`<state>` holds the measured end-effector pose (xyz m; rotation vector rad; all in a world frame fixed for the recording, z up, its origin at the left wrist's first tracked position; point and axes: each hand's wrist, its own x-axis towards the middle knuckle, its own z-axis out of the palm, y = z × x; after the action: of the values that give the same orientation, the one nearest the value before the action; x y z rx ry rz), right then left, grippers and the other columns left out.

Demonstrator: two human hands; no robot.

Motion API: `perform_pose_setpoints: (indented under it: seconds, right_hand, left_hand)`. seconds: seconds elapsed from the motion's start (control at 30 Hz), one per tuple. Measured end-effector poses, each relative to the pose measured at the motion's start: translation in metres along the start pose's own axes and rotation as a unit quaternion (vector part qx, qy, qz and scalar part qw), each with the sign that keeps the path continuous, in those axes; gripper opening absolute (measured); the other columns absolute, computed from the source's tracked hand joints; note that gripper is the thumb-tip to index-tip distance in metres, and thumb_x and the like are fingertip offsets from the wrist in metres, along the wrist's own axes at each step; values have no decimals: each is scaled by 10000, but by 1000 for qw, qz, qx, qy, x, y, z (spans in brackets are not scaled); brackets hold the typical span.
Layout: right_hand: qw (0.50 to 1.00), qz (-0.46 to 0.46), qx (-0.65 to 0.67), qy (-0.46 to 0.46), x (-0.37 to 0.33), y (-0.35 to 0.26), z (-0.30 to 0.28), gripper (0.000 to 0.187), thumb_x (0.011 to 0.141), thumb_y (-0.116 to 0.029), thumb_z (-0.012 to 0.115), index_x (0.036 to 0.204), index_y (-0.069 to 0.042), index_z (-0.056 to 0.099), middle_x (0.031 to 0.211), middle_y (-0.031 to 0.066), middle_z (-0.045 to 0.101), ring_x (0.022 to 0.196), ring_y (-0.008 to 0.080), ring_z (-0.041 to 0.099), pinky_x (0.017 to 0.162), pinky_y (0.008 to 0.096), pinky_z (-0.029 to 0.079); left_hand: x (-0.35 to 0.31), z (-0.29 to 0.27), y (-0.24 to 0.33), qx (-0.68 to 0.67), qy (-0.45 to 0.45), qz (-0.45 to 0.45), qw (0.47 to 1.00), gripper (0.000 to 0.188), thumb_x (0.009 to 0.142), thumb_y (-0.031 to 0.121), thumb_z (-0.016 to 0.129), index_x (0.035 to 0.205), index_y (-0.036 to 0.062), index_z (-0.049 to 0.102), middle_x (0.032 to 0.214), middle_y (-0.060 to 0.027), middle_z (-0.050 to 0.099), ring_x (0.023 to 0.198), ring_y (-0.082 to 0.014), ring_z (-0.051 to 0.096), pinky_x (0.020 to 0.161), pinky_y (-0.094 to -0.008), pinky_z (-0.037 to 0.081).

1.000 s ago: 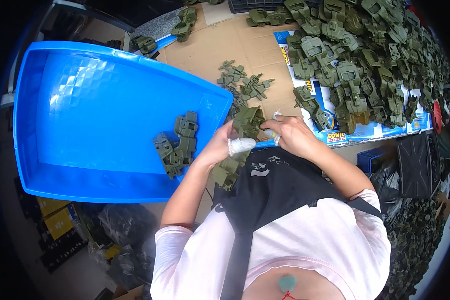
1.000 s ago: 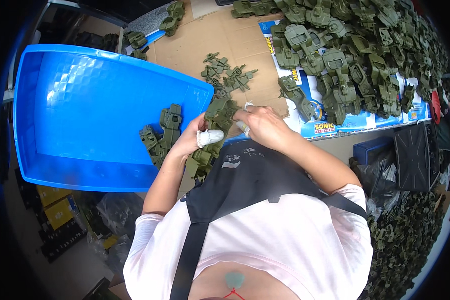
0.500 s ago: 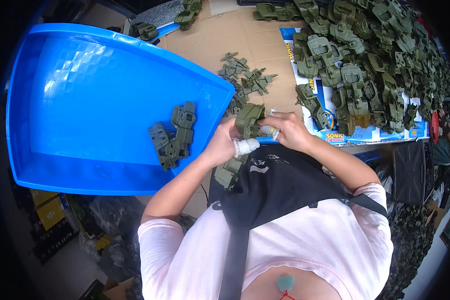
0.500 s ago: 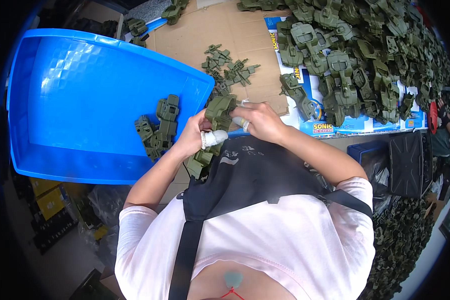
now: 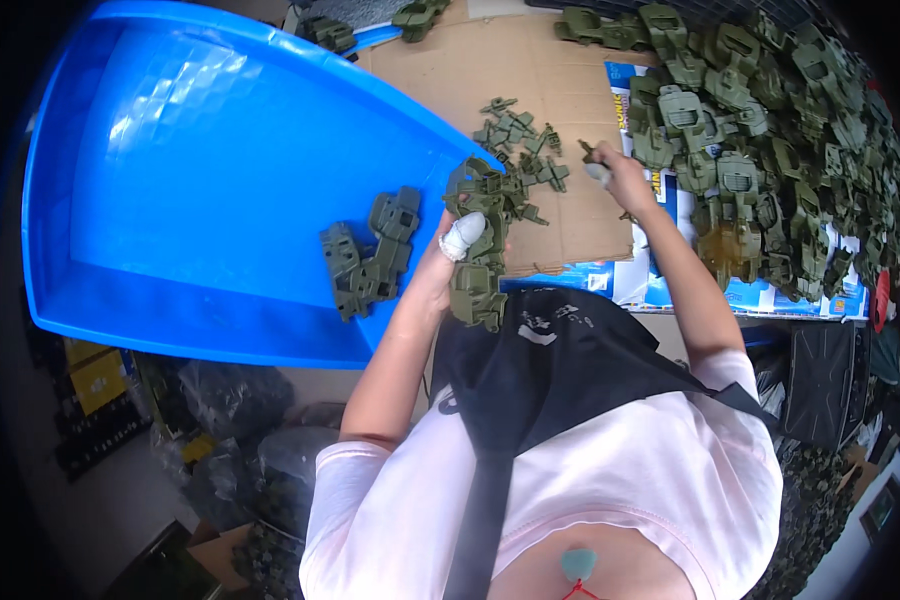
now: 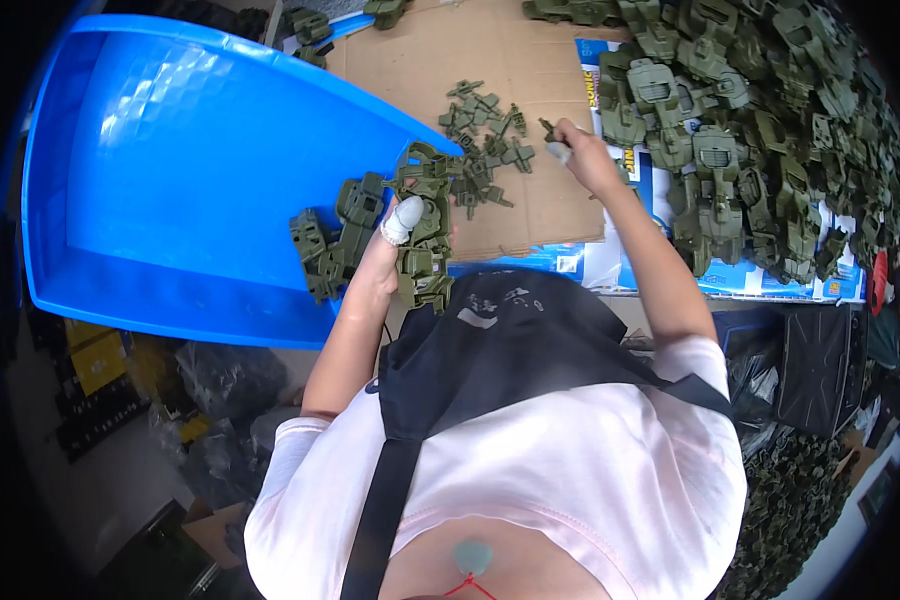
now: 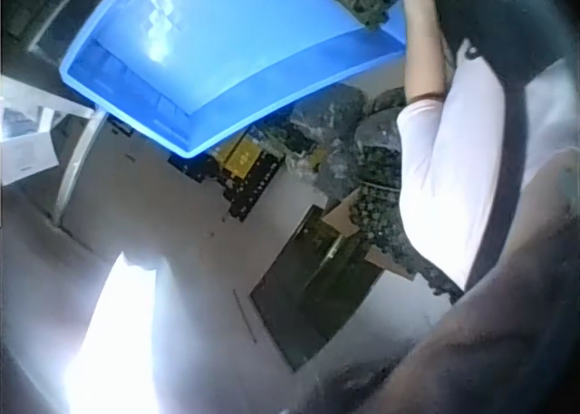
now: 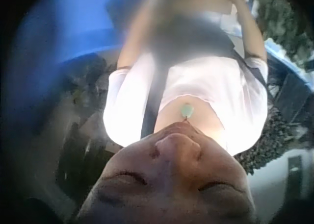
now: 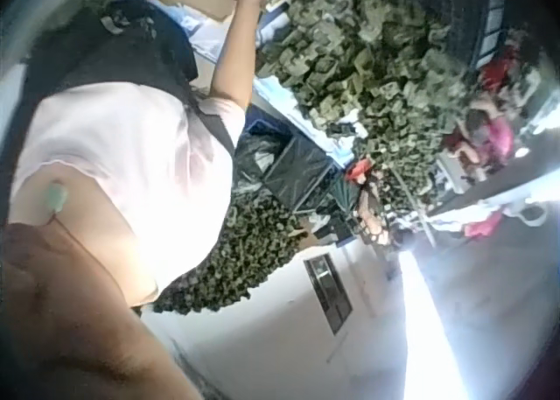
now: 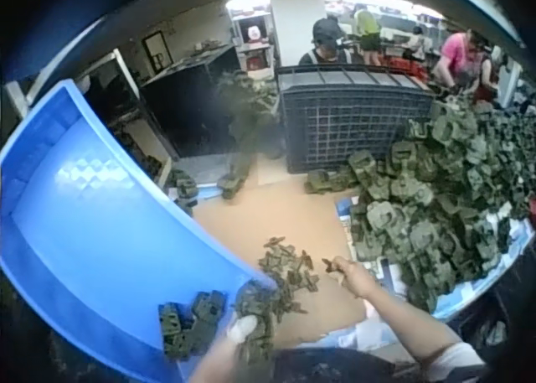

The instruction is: The person assembles small green plastic components by hand, picking up pieces from a cardboard surface and snapping them together. The person places the assembled units into a blue plastic bin and continues the process with additional parts from a large pile on the table.

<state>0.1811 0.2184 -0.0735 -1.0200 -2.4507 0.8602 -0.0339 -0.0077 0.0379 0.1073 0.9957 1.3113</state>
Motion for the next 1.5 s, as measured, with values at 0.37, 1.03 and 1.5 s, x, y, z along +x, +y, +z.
perform_pose_setpoints:
  seconds: [0.37, 1.03, 1.5]
  right_hand:
    - [947, -170, 51, -266, -105, -201, -44, 431, 584, 64, 539, 988, -68, 609, 811, 148, 568, 724, 325, 594, 646, 401, 483]
    - [986, 24, 145, -74, -112, -66, -64, 538, 760, -133, 632, 1258, -92, 431, 1145, 145, 535, 1041, 249, 526, 859, 340, 434]
    - [928, 138, 345, 9, -147, -135, -37, 726, 815, -288, 611, 1384, -68, 218, 1260, 238, 442, 1189, 322, 427, 962, 351, 331]
  left_hand:
    - [-22, 22, -20, 66, 4, 33, 997, 533, 851, 280, 569, 1290, 89, 335, 1155, -80, 491, 999, -173, 538, 744, -312, 505]
    - [2, 21, -20, 14, -18, -62, 998, 448, 864, 263, 561, 1251, 167, 357, 1015, -65, 550, 804, -184, 606, 622, -334, 532]
    - [51, 74, -74, 197, -55, 201, 958, 783, 723, -25, 663, 1328, 97, 181, 1195, -123, 461, 1060, -228, 493, 835, -335, 474]
